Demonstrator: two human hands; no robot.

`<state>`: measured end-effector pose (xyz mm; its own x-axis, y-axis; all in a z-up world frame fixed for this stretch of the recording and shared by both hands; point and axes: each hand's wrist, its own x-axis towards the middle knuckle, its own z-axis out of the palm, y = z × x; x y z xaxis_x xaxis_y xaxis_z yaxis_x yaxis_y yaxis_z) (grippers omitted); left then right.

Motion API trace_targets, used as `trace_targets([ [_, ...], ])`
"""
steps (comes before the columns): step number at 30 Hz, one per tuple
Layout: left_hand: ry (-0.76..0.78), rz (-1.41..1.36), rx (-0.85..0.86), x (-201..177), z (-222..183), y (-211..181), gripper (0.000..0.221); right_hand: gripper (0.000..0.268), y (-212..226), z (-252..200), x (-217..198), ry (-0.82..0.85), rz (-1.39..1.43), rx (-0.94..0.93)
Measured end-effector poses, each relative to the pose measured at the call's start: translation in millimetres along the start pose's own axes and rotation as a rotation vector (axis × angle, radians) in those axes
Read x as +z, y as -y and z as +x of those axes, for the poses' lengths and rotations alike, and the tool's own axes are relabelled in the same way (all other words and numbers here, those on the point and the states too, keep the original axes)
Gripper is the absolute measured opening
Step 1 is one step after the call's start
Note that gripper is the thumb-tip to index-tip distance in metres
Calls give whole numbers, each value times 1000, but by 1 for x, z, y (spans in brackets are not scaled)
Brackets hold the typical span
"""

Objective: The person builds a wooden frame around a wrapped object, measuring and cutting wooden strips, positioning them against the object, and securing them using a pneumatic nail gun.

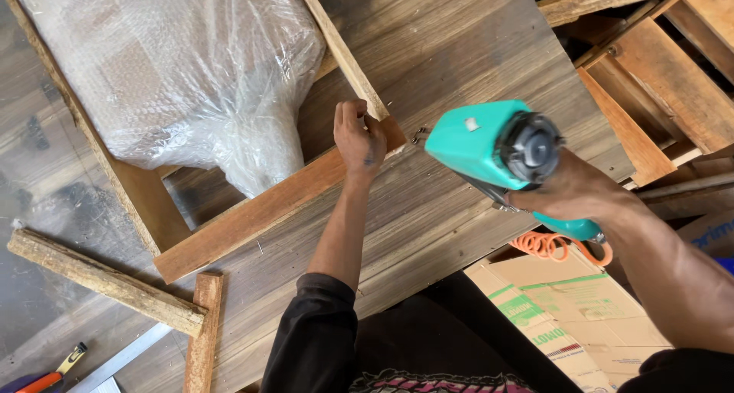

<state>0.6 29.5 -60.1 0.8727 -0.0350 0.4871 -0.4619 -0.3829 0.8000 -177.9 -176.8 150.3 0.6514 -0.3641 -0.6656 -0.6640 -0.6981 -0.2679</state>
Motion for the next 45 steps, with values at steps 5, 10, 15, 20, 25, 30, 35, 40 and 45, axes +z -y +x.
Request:
trace_targets([
  [5,-28,-24,-48,-2,0,2,33,25,60,-5,-23,108,-119,-48],
  [10,-64,-34,-102,3,-3,10,32,25,112,-5,-64,130,-302,-74],
  [15,-100,-43,-111,-3,-2,-3,24,14,110,41,-80,102,-312,-239],
  [20,-111,-2,-97,0,2,4,26,11,119,60,-89,140,-417,-239],
  [25,-76,34,-109,1,-1,-3,25,15,122,70,-95,184,-477,-270],
  [30,-70,58,-126,0,-2,-10,27,16,136,61,-97,250,-555,-247],
  [35,-76,65,-117,2,-3,-10,29,19,153,39,-99,275,-622,-226],
  [40,-95,37,-90,1,-2,-6,28,30,143,30,-102,242,-596,-241],
  [45,-53,9,-58,-4,-1,-8,27,11,121,31,-117,223,-387,-194],
])
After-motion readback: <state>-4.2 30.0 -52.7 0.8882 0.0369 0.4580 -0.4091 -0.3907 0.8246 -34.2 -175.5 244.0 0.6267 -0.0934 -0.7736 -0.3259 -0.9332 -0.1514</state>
